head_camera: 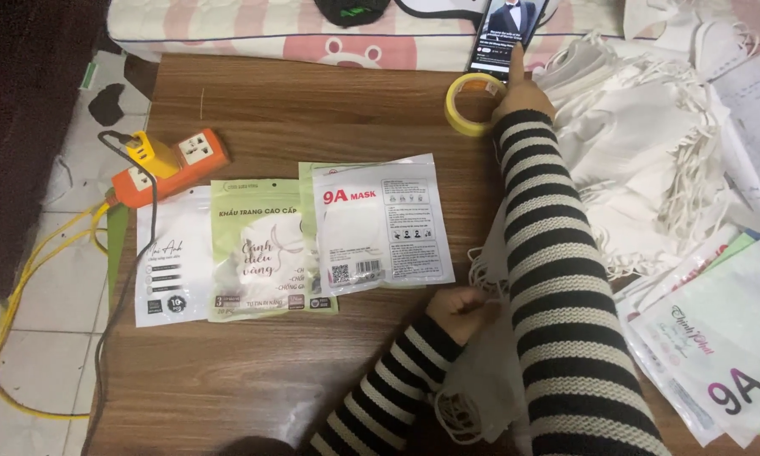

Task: Folding and stacking face masks for packaging

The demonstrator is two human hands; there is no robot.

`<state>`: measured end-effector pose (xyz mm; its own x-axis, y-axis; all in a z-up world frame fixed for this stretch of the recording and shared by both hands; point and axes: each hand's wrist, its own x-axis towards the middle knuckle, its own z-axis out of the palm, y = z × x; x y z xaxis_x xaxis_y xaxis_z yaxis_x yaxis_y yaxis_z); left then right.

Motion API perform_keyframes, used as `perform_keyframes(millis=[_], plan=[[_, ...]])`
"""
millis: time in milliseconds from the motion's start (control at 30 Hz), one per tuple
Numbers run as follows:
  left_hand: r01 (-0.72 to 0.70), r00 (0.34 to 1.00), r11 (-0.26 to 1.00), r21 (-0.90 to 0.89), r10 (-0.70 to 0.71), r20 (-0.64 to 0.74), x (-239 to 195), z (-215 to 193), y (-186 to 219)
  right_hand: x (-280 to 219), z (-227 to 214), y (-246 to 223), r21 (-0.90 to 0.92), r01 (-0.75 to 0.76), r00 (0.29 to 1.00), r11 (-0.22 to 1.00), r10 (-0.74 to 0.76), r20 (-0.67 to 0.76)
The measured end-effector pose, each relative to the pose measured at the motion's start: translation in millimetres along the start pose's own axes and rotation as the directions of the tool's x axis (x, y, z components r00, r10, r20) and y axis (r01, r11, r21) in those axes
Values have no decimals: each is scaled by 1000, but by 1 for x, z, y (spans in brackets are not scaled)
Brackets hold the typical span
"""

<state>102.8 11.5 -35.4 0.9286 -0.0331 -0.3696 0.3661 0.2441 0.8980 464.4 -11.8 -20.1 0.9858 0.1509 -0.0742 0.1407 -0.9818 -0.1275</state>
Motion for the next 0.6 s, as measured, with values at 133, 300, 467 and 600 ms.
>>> perform_keyframes(millis=[133, 300, 467, 600], plan=[[-5, 1000, 1000, -14, 5, 22, 3, 0, -7, 6, 5, 2, -20, -14, 1000, 1000, 14, -2], [19, 1000, 1000, 24, -19, 13, 6, 0, -11, -3, -3, -1, -3, -8, 1000, 1000, 8, -1], [-5, 1000, 1000, -15, 5, 0, 3, 1, -8, 11, 11, 7, 12, -6, 999, 1000, 6, -32], [13, 1000, 997, -80, -12, 9, 3, 2, -6, 11, 11, 7, 0, -10, 1000, 1000, 10, -26]])
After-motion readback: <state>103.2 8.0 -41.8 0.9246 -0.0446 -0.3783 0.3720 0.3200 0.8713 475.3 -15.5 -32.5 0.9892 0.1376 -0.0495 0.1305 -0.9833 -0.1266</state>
